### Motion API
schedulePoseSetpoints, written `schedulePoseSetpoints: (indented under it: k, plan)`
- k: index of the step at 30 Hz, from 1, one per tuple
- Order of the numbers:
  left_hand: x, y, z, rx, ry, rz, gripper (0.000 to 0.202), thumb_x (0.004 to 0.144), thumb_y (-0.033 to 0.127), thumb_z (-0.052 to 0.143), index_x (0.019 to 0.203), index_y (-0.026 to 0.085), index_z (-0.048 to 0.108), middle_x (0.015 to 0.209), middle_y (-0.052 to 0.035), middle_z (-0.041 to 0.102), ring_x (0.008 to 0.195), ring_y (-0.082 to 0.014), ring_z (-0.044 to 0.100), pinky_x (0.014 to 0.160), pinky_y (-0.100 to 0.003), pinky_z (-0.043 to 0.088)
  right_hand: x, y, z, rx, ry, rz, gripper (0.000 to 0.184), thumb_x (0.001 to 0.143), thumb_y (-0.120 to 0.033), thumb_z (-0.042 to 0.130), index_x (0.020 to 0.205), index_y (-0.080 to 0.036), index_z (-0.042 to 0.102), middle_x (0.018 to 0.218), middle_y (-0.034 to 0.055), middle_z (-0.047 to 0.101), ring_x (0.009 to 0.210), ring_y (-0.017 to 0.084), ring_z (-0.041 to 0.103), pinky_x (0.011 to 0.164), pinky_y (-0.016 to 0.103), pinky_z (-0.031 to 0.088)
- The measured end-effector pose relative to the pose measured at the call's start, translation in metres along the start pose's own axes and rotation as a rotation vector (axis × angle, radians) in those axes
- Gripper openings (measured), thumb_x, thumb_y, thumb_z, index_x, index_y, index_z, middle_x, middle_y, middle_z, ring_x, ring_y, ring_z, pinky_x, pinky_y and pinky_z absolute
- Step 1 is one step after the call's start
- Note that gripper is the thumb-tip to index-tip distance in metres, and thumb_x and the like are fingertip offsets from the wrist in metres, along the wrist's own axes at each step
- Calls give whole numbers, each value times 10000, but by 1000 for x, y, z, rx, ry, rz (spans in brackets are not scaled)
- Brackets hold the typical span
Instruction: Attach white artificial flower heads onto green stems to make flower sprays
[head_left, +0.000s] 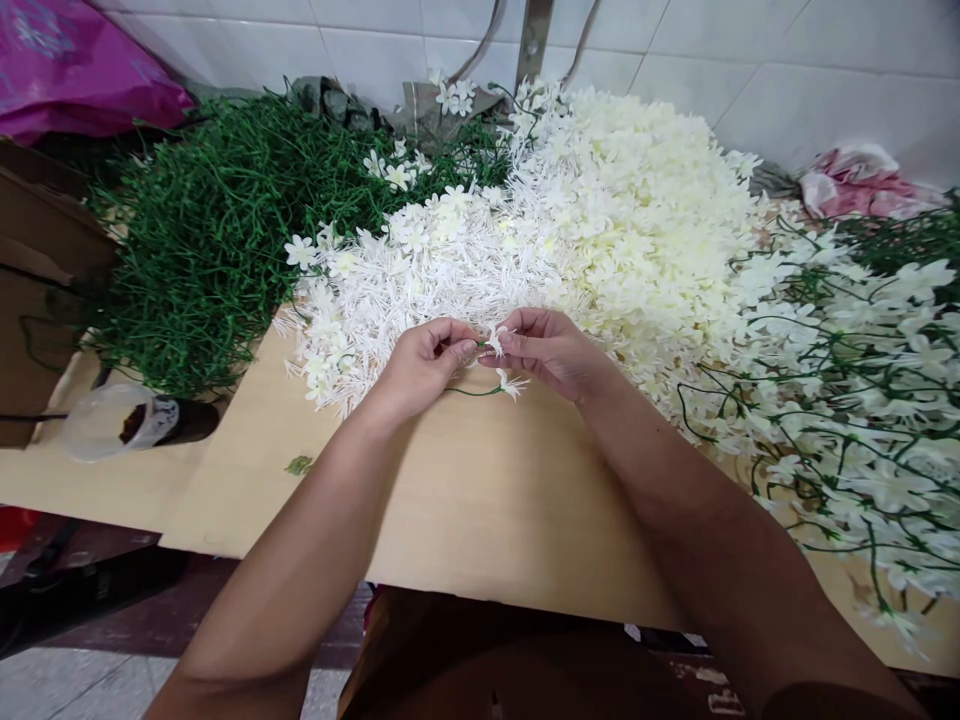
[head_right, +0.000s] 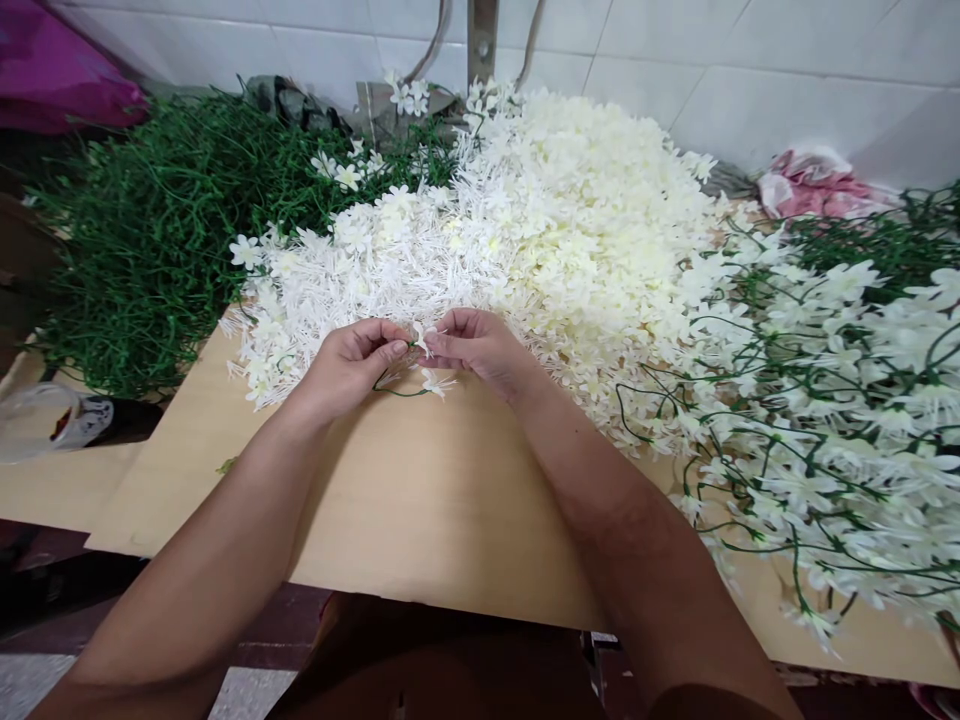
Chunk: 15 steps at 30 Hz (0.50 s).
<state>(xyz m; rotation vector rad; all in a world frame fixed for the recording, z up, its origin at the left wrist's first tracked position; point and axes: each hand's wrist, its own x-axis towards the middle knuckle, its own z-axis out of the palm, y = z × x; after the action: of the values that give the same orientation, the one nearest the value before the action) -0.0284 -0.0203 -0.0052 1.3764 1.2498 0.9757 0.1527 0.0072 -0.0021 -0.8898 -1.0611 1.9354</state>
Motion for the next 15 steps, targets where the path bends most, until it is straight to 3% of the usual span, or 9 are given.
schedulePoseSetpoints:
  k: [6, 10, 15]
  plan:
    - [-1, 3, 0, -18, -10, -27, 176, 705, 300, 653, 793, 149, 635, 660, 10, 584, 552, -84, 449, 525, -231, 340, 1, 4, 5, -119, 48, -90, 449, 477, -446, 923, 631, -166, 607, 636, -38, 617, 661, 96, 623, 784, 342, 607]
    - [-2, 5, 0, -20, -11, -28, 154, 707, 296, 641, 756, 154, 610, 618, 30, 544, 522, -74, 398, 510, -230, 307, 2, 8, 7, -233, 76, -203, 472, 505, -511, 891, 650, -178, 589, 676, -24, 624, 662, 106, 608, 733, 321, 567]
    - [-3, 9, 0, 29, 19, -21, 110, 691, 260, 632, 696, 165, 579, 605, 31, 529, 561, -90, 442, 542, -238, 348, 1, 9, 6, -377, 63, -221, 442, 578, -513, 852, 665, -178, 577, 678, 2, 625, 660, 120, 579, 639, 282, 488]
